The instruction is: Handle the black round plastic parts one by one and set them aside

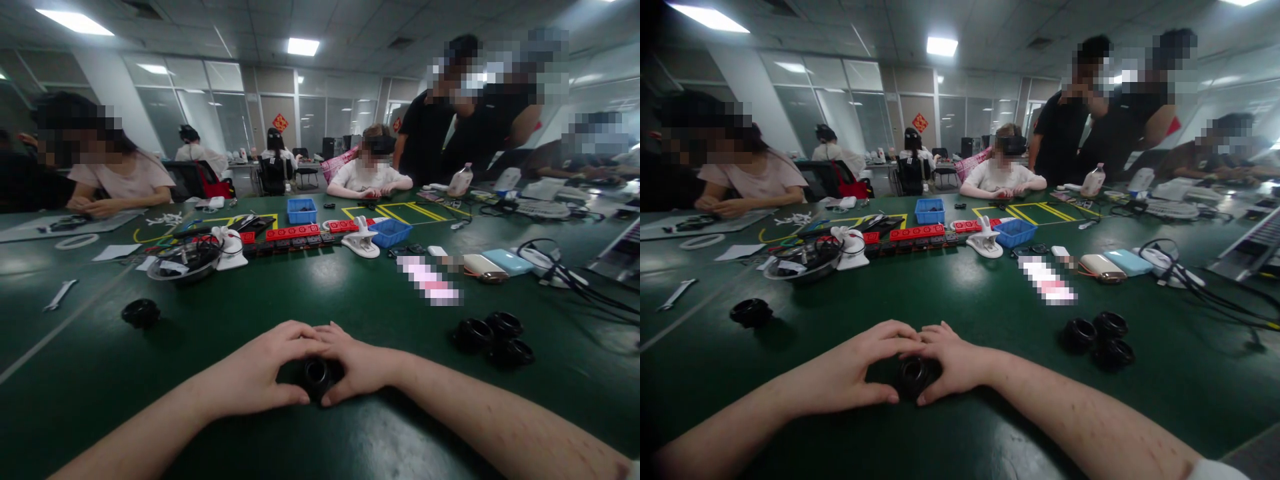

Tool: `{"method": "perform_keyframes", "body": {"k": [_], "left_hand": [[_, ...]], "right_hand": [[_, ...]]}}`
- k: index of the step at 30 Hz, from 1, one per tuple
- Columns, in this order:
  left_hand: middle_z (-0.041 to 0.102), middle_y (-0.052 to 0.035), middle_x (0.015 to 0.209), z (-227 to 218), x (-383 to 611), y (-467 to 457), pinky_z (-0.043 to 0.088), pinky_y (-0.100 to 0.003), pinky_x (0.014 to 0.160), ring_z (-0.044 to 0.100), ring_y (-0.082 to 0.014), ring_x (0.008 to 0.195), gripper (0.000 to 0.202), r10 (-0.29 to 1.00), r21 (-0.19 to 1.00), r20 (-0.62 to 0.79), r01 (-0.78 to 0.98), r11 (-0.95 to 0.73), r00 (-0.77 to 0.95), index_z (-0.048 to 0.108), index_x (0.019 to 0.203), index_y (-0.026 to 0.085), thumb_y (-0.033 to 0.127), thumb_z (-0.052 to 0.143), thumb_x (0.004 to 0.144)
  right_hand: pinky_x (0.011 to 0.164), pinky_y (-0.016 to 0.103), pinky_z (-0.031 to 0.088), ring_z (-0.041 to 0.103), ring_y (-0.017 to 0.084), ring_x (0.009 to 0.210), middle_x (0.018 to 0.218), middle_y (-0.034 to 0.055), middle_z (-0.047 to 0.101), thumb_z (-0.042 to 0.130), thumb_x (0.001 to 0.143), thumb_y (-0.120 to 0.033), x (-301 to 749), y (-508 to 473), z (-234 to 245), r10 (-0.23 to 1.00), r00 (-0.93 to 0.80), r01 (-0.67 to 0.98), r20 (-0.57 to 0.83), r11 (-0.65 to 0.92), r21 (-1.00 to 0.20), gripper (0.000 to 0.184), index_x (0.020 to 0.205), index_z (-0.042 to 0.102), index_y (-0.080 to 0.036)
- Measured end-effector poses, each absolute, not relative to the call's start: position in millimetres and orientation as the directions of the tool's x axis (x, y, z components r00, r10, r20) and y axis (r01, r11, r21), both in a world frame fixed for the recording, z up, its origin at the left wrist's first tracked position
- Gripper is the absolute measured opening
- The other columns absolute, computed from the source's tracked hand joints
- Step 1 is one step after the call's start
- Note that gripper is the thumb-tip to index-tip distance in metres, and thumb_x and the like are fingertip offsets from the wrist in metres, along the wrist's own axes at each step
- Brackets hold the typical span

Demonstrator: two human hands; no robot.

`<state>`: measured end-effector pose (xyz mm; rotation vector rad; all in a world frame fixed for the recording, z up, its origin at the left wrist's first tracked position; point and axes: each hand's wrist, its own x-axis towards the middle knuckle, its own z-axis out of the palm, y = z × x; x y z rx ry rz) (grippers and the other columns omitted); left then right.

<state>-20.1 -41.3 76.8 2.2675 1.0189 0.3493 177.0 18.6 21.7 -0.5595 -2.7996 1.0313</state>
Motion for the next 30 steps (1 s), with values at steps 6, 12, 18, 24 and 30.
{"method": "perform_keyframes", "body": {"k": [6,12,18,24,30], "left_hand": [[0.051,0.0024,0.117,76.4,-13.2,-43.7,0.033,-0.030,0.094,0.044,-0.0169,0.109,0.044,0.724,0.599,-0.073,0.611,-0.517,0.686,0.054,0.111,0.032,0.007,0.057,0.075],[0.053,-0.0030,0.086,60.8,8.3,-50.8,0.043,-0.035,0.072,0.052,-0.0211,0.080,0.023,0.927,0.331,-0.009,0.876,-0.351,0.375,0.058,0.090,0.017,0.028,0.065,0.070],[0.052,-0.0041,0.105,65.1,0.6,-47.4,0.038,-0.039,0.087,0.048,-0.0250,0.098,0.052,0.882,0.387,0.007,0.813,-0.436,0.470,0.053,0.105,0.021,0.039,0.073,0.060],[0.049,0.0037,0.118,76.8,-15.9,-41.7,0.034,-0.029,0.095,0.044,-0.0167,0.110,0.040,0.770,0.542,-0.136,0.697,-0.469,0.623,0.053,0.111,0.034,0.014,0.058,0.077],[0.049,0.0021,0.120,71.5,-12.1,-41.1,0.033,-0.031,0.094,0.043,-0.0179,0.110,0.049,0.742,0.520,-0.086,0.665,-0.536,0.665,0.049,0.117,0.034,0.008,0.055,0.076]], "right_hand": [[0.101,0.052,0.009,0.030,0.027,0.122,0.125,0.0029,0.045,0.070,0.061,-0.034,174.5,19.0,16.3,0.420,-0.908,0.318,0.006,0.697,-0.642,0.051,0.109,0.054,-0.026],[0.099,0.048,0.022,0.048,0.024,0.099,0.104,0.0083,0.054,0.072,0.051,-0.039,161.0,-5.5,8.1,0.683,-0.719,0.545,0.127,0.668,-0.507,0.050,0.091,0.056,-0.014],[0.101,0.056,0.010,0.038,0.028,0.114,0.119,0.0112,0.047,0.068,0.054,-0.054,168.6,-3.2,14.6,0.635,-0.770,0.492,0.063,0.654,-0.575,0.077,0.118,0.046,-0.018],[0.098,0.061,0.000,0.019,0.031,0.128,0.135,0.0060,0.035,0.067,0.065,-0.029,177.0,13.4,26.2,0.468,-0.878,0.404,-0.099,0.616,-0.677,0.057,0.119,0.048,-0.027],[0.098,0.059,0.008,0.035,0.028,0.119,0.118,0.0036,0.052,0.070,0.061,-0.030,173.4,11.7,21.1,0.509,-0.860,0.389,-0.023,0.627,-0.675,0.053,0.111,0.052,-0.025]]}}
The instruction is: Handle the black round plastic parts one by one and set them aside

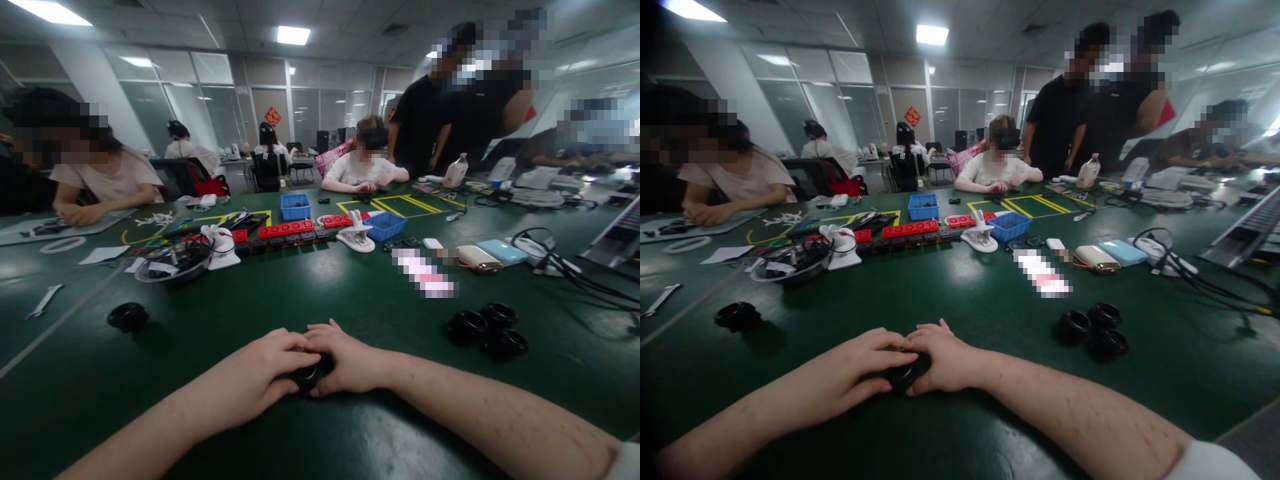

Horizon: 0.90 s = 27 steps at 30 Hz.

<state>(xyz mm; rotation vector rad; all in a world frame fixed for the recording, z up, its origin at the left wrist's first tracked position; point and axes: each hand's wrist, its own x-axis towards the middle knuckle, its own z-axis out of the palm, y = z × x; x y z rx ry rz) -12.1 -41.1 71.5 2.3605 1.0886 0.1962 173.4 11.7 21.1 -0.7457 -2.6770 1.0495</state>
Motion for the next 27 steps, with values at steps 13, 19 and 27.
{"method": "perform_keyframes", "body": {"k": [13,19,27], "left_hand": [[0.053,-0.0044,0.106,56.5,0.3,-47.6,0.040,-0.039,0.085,0.048,-0.0242,0.098,0.048,0.886,0.421,0.031,0.798,-0.432,0.463,0.053,0.104,0.021,0.036,0.073,0.062],[0.051,0.0008,0.119,73.3,-12.6,-46.2,0.034,-0.030,0.094,0.044,-0.0175,0.110,0.048,0.714,0.501,0.030,0.607,-0.616,0.700,0.051,0.114,0.028,0.010,0.064,0.073],[0.056,-0.0039,0.085,57.9,-2.7,-48.2,0.044,-0.031,0.072,0.053,-0.0208,0.083,0.034,0.853,0.332,0.104,0.791,-0.514,0.512,0.060,0.093,0.014,0.029,0.073,0.065]], "right_hand": [[0.100,0.053,0.015,0.037,0.028,0.115,0.121,0.0095,0.046,0.069,0.054,-0.051,166.9,1.3,6.0,0.621,-0.776,0.472,0.111,0.688,-0.551,0.073,0.116,0.047,-0.019],[0.101,0.057,0.002,0.019,0.031,0.129,0.137,0.0055,0.033,0.070,0.059,-0.038,171.6,11.6,11.1,0.509,-0.860,0.426,-0.039,0.674,-0.603,0.076,0.128,0.038,-0.030],[0.100,0.055,0.016,0.038,0.030,0.117,0.120,0.0086,0.051,0.071,0.054,-0.039,159.8,2.1,2.2,0.640,-0.762,0.494,0.099,0.674,-0.550,0.059,0.108,0.055,-0.020]]}}
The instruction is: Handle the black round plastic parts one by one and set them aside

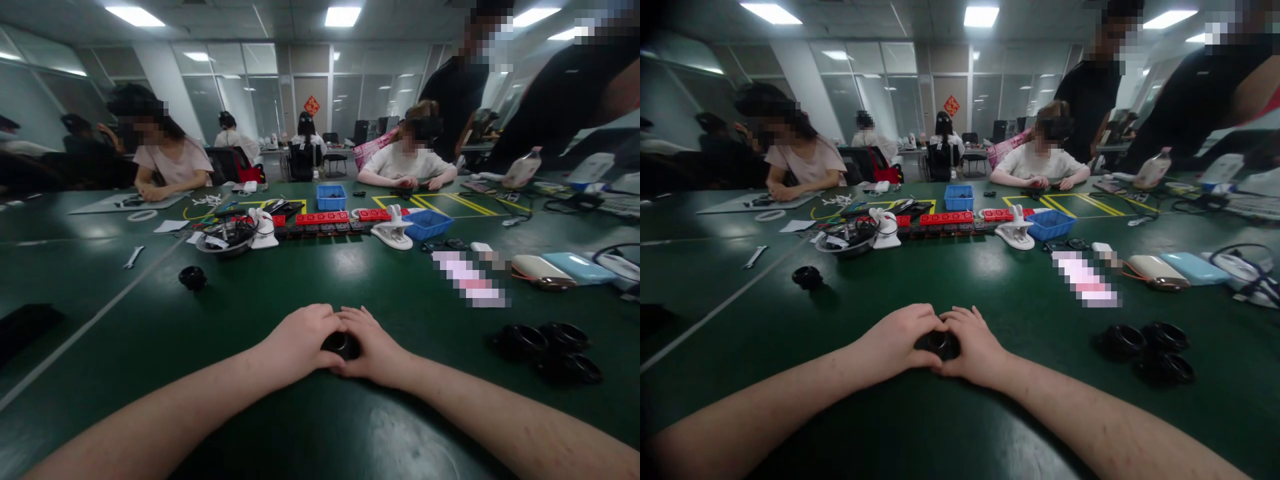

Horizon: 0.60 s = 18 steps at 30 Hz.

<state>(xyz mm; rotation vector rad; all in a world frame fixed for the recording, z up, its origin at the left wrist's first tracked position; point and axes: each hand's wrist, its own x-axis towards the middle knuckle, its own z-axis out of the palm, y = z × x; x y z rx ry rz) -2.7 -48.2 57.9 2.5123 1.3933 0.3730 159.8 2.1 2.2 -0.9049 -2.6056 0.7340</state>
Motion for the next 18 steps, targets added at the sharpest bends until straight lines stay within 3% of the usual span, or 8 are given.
{"method": "perform_keyframes", "body": {"k": [3,6,9,12,15,18], "left_hand": [[0.054,-0.0048,0.078,45.5,4.9,-50.8,0.044,-0.034,0.068,0.052,-0.0223,0.076,0.036,0.901,0.196,0.180,0.883,-0.425,0.394,0.058,0.084,0.011,0.041,0.069,0.067],[0.054,-0.0050,0.081,43.0,4.0,-51.9,0.043,-0.036,0.072,0.052,-0.0227,0.078,0.044,0.882,0.116,0.220,0.886,-0.449,0.417,0.056,0.087,0.012,0.050,0.066,0.067],[0.054,-0.0077,0.101,51.5,-8.2,-49.9,0.040,-0.037,0.083,0.050,-0.0237,0.093,0.055,0.828,0.223,0.180,0.798,-0.560,0.531,0.053,0.104,0.013,0.050,0.068,0.065],[0.049,-0.0055,0.120,62.8,-22.1,-46.0,0.035,-0.033,0.092,0.044,-0.0211,0.109,0.051,0.760,0.351,0.137,0.687,-0.636,0.635,0.048,0.116,0.021,0.033,0.069,0.071],[0.050,-0.0017,0.124,68.9,-27.9,-41.7,0.032,-0.030,0.096,0.043,-0.0173,0.114,0.045,0.707,0.419,0.062,0.625,-0.659,0.705,0.048,0.118,0.024,0.016,0.063,0.076],[0.055,-0.0009,0.120,69.2,-26.3,-38.3,0.033,-0.028,0.095,0.046,-0.0160,0.112,0.039,0.693,0.437,0.005,0.622,-0.649,0.721,0.052,0.115,0.022,0.013,0.061,0.078]], "right_hand": [[0.098,0.051,0.023,0.048,0.026,0.104,0.108,0.0084,0.056,0.070,0.056,-0.036,155.6,-3.7,-1.2,0.655,-0.732,0.520,0.187,0.714,-0.468,0.048,0.098,0.056,-0.018],[0.096,0.053,0.024,0.048,0.027,0.101,0.107,0.0105,0.054,0.068,0.058,-0.044,155.5,-4.8,-2.0,0.649,-0.730,0.523,0.214,0.732,-0.437,0.052,0.100,0.054,-0.017],[0.098,0.056,0.020,0.041,0.029,0.112,0.120,0.0123,0.047,0.066,0.060,-0.048,158.9,-0.7,-0.1,0.619,-0.772,0.473,0.146,0.712,-0.519,0.066,0.115,0.047,-0.019],[0.100,0.059,0.012,0.027,0.031,0.125,0.134,0.0109,0.035,0.064,0.065,-0.045,163.4,6.0,2.8,0.565,-0.823,0.433,0.049,0.682,-0.589,0.069,0.126,0.039,-0.023],[0.100,0.059,0.005,0.019,0.030,0.129,0.139,0.0082,0.030,0.062,0.070,-0.036,165.7,12.3,4.7,0.522,-0.853,0.426,-0.025,0.666,-0.612,0.059,0.125,0.042,-0.026],[0.100,0.059,0.002,0.021,0.029,0.129,0.135,0.0073,0.037,0.063,0.070,-0.035,165.2,16.7,4.3,0.517,-0.854,0.437,-0.067,0.640,-0.631,0.055,0.121,0.047,-0.026]]}}
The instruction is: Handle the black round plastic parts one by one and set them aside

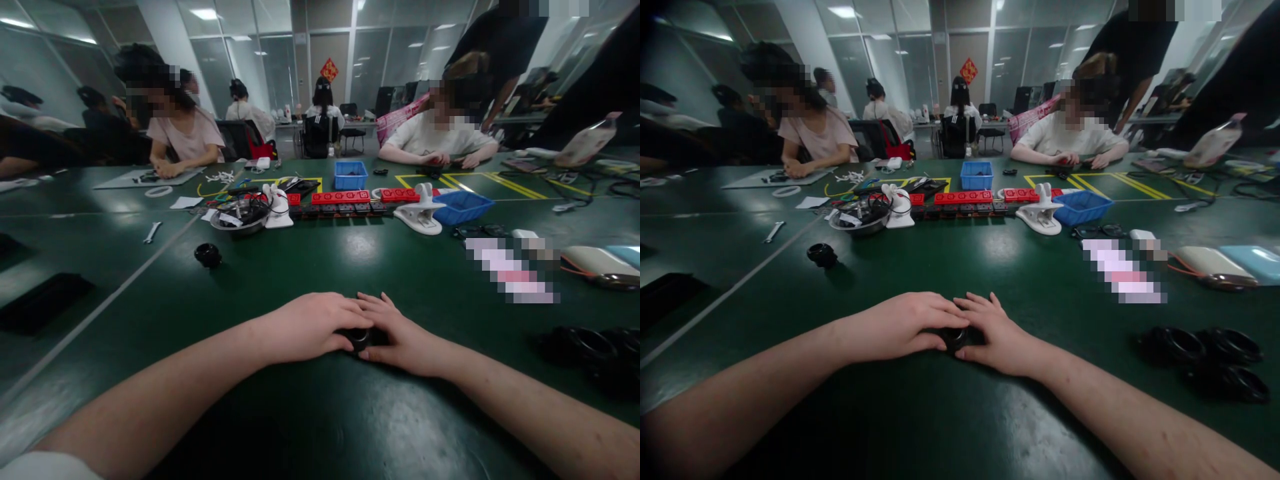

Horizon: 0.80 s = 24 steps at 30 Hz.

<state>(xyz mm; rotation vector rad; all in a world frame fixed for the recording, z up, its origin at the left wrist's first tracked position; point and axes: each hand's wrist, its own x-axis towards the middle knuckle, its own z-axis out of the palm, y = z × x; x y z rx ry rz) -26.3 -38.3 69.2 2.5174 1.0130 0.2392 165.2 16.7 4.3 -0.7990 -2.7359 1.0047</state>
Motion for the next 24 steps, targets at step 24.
{"method": "perform_keyframes", "body": {"k": [24], "left_hand": [[0.052,-0.0044,0.120,69.5,-23.2,-43.5,0.032,-0.031,0.096,0.044,-0.0185,0.112,0.038,0.707,0.439,0.164,0.592,-0.676,0.688,0.050,0.114,0.021,0.020,0.061,0.078]], "right_hand": [[0.100,0.061,0.006,0.024,0.032,0.127,0.136,0.0105,0.034,0.063,0.064,-0.048,164.1,14.2,0.9,0.545,-0.838,0.431,0.034,0.699,-0.571,0.074,0.129,0.036,-0.025]]}}
